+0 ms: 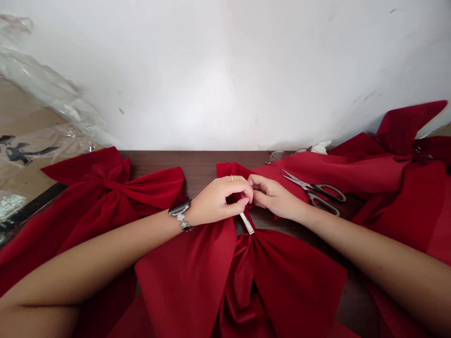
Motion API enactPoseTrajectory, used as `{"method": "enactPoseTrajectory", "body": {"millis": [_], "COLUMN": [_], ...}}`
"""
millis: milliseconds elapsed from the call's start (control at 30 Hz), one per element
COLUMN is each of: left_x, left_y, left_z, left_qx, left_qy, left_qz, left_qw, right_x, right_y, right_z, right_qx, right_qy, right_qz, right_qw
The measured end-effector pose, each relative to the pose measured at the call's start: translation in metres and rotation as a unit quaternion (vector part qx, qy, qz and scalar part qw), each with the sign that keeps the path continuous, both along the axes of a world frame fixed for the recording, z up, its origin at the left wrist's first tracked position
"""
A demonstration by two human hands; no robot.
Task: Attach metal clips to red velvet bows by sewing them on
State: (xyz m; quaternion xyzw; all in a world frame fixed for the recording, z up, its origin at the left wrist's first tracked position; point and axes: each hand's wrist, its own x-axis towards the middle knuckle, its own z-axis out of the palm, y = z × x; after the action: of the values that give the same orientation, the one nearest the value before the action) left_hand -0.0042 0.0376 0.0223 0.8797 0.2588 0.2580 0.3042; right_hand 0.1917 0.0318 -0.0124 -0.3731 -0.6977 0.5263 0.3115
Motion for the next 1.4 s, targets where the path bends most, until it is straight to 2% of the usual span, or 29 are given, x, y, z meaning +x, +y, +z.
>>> {"method": "enactPoseTrajectory", "body": {"millis": [100, 233, 400, 467, 667, 867, 1000, 1067, 1233, 1400], "left_x": [0.001, -0.002, -0.006, -0.006, -0.005, -0.005, -0.006, -0.006, -0.005, -0.006], "left_y": [0.002, 0.007, 0.014, 0.015, 0.014, 0.013, 0.013, 0.012, 0.012, 0.015], "left_z": [-0.003, -0.007, -0.015, -0.016, -0.012, -0.016, -0.019, -0.019, -0.018, -0.018], "left_qx": [-0.036, -0.131, -0.272, -0.306, -0.289, -0.321, -0.295, -0.295, -0.338, -0.368], "left_qy": [-0.012, -0.028, -0.087, -0.1, -0.106, -0.115, -0.096, -0.096, -0.138, -0.135], "left_qz": [0.017, 0.03, 0.04, 0.051, 0.078, 0.039, 0.037, 0.047, 0.076, 0.067], "left_qw": [0.999, 0.991, 0.957, 0.945, 0.948, 0.939, 0.95, 0.949, 0.928, 0.917], "right_x": [-0.001, -0.001, -0.001, 0.0, 0.001, 0.002, 0.002, 0.002, 0.003, 0.003], "right_y": [-0.001, -0.003, -0.004, -0.004, -0.002, 0.001, 0.001, 0.001, -0.001, -0.005], "right_z": [0.001, 0.004, 0.004, 0.003, 0.002, 0.003, 0.004, 0.004, 0.003, 0.004], "right_qx": [-0.01, 0.001, -0.011, -0.025, -0.078, -0.109, -0.116, -0.114, -0.079, -0.024], "right_qy": [0.004, -0.023, -0.014, 0.006, 0.074, 0.112, 0.132, 0.144, 0.16, 0.152], "right_qz": [-0.004, -0.023, -0.017, -0.014, -0.026, -0.037, -0.046, -0.052, -0.074, -0.074], "right_qw": [1.0, 0.999, 1.0, 1.0, 0.994, 0.987, 0.983, 0.982, 0.981, 0.985]}}
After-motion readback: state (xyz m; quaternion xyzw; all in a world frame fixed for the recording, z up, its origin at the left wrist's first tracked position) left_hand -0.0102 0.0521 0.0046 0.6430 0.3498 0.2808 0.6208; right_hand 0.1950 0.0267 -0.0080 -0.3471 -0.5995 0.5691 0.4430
